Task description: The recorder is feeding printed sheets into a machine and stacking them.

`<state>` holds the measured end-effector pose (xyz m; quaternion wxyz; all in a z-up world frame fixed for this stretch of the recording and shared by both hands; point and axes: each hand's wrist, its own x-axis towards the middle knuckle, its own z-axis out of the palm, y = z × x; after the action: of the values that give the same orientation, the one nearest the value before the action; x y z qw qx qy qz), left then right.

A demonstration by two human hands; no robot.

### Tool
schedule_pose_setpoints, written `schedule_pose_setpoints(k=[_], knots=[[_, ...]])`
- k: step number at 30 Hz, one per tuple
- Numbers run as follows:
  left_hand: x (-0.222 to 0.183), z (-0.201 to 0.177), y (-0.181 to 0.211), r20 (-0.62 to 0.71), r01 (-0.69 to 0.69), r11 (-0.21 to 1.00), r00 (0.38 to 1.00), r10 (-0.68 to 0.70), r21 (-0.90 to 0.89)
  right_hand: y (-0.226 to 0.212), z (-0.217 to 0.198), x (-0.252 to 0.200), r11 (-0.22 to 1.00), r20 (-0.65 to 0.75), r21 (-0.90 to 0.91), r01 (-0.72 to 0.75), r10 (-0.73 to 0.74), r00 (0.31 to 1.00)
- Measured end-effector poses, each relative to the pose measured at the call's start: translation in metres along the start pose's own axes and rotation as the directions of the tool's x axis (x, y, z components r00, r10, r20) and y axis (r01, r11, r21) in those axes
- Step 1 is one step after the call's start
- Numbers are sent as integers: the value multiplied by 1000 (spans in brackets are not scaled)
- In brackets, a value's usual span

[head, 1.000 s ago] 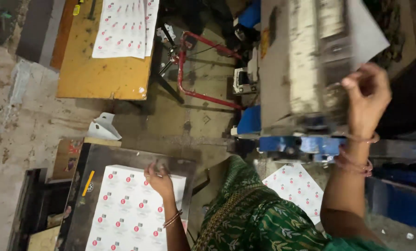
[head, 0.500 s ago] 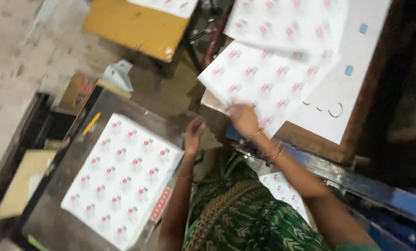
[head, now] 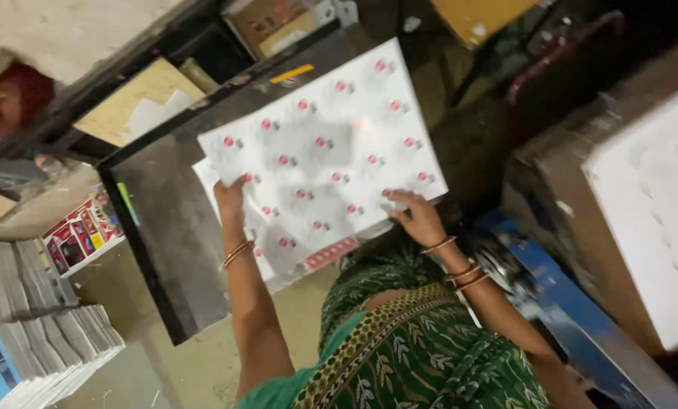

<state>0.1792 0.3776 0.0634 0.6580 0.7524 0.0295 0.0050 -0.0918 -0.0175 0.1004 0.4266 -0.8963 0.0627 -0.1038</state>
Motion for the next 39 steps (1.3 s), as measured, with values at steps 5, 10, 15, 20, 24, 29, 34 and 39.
schedule_pose_setpoints(k=[5,10,15,20,24,29,34,39], knots=[[33,-96,-71,-114,214,962,974,-196,171,10,71,8,1000,167,5,29,-29,986],[92,-122,-140,-213,209,789,972,-101,577,-1,49,20,963,59,-245,-117,135,989],[170,-102,-185,212,-450,389,828,519,804,47,61,16,712,9,-570,-410,504,863],[179,-88,-166,204,-224,534,974,97,815,43,54,23,745,8,-538,-394,472,882],[133,-65,-99,1,-144,447,953,304,883,11,20,23,934,-72,-337,-115,96,993],[34,36,-33,70,-386,576,867,494,721,-173,-108,-7,931,-100,360,61,-27,995],[-57,162,8,352,-660,579,748,562,479,-239,-194,-91,671,-227,452,588,-551,803],[-105,255,36,441,-672,670,729,524,314,-214,-230,-176,581,-628,554,597,-179,757]])
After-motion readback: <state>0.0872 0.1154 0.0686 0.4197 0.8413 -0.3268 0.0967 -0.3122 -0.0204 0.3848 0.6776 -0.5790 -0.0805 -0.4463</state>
